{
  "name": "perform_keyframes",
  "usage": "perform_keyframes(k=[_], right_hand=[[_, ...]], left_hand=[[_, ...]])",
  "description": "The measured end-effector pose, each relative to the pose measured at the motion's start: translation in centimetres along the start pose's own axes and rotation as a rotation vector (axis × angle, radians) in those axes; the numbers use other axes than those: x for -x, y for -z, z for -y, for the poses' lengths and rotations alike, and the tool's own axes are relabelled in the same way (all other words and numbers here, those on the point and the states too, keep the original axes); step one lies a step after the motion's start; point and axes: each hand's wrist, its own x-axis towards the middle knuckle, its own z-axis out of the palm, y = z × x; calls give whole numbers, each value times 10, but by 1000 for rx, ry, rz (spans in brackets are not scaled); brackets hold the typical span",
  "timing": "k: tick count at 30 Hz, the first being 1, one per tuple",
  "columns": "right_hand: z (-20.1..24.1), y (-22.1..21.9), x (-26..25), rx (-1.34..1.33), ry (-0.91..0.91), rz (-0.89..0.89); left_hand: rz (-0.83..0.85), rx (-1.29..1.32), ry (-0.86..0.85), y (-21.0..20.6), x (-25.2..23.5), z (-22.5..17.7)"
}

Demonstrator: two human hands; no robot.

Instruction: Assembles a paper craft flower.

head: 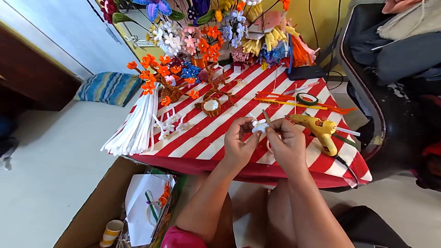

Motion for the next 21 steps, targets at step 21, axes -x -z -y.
perform_keyframes(k=[21], right_hand=[[1,-16,6,-269,-120,-20]], left_hand=[[-41,41,-2,-4,4,-4]])
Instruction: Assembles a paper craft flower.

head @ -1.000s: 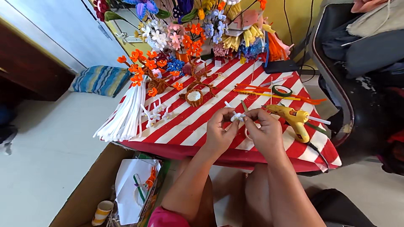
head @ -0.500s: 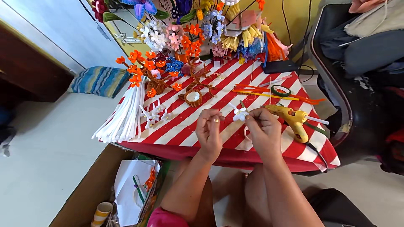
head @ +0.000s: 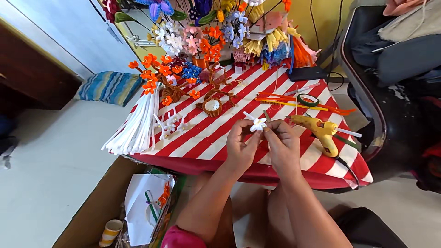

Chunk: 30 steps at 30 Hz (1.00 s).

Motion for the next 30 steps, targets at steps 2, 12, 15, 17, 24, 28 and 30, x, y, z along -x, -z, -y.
perform_keyframes(k=[2,12,15,17,24,28,30], right_hand=[[0,-3,3,20,-4,47],[-3,19,-7,246,273,96],[-3,19,-8,311,336,104],[-4,17,-8,319,342,105],[-7,13,-6,374,381,77],[-7,14,-6,413,413,55],[-9,15,-7,431,452,30]], left_hand=[[-56,10,18,-1,0,-4],[-64,-232,-51,8,-4,1],[-61,-227,-71,6,-2,0],[-58,-197,-66,4,-1,-1],[-43,-138,-44,1,-2,0],[-89,-98,-19,-6,-4,-1],[-95,-70,-11,-10,-5,0]])
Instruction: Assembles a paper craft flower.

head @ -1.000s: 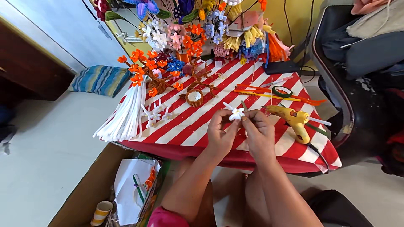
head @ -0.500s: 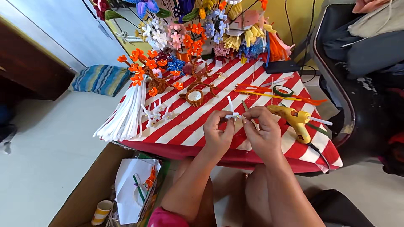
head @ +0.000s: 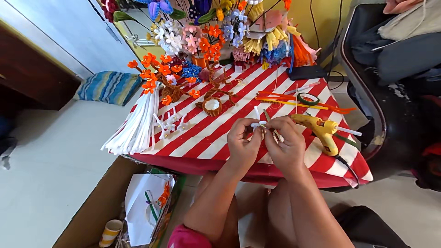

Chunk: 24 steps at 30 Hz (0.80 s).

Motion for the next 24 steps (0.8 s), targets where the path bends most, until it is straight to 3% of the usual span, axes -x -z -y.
perform_keyframes(k=[16,24], right_hand=[[1,1,-2,-124,27,35],[1,7,-4,-131,-84,100]], left_hand=[[8,179,110,1,1,-5],[26,39,26,1,1,0]])
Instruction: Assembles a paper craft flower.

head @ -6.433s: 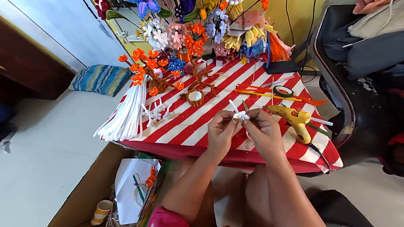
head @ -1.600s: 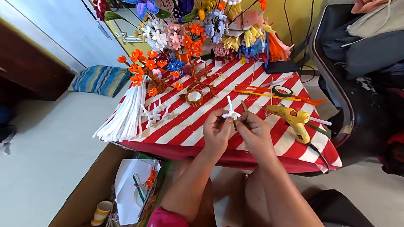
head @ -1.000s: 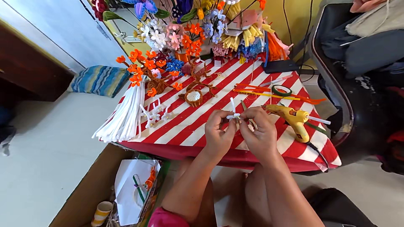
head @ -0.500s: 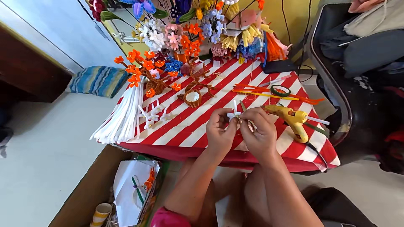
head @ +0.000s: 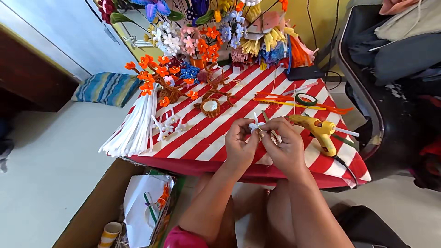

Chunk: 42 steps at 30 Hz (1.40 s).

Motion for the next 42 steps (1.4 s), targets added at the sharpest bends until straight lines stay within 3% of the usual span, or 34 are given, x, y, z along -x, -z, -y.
perform_keyframes(k=[8,27,42], right_hand=[[1,-2,0,45,-10,-11],[6,-5,2,-28,-13,14],[-3,15,-3,-52,-9,42]], left_hand=[[-5,-87,-101,0,1,5],[-35,-72,-89,3,-1,3],[67,-94,-133,2,-1,5]])
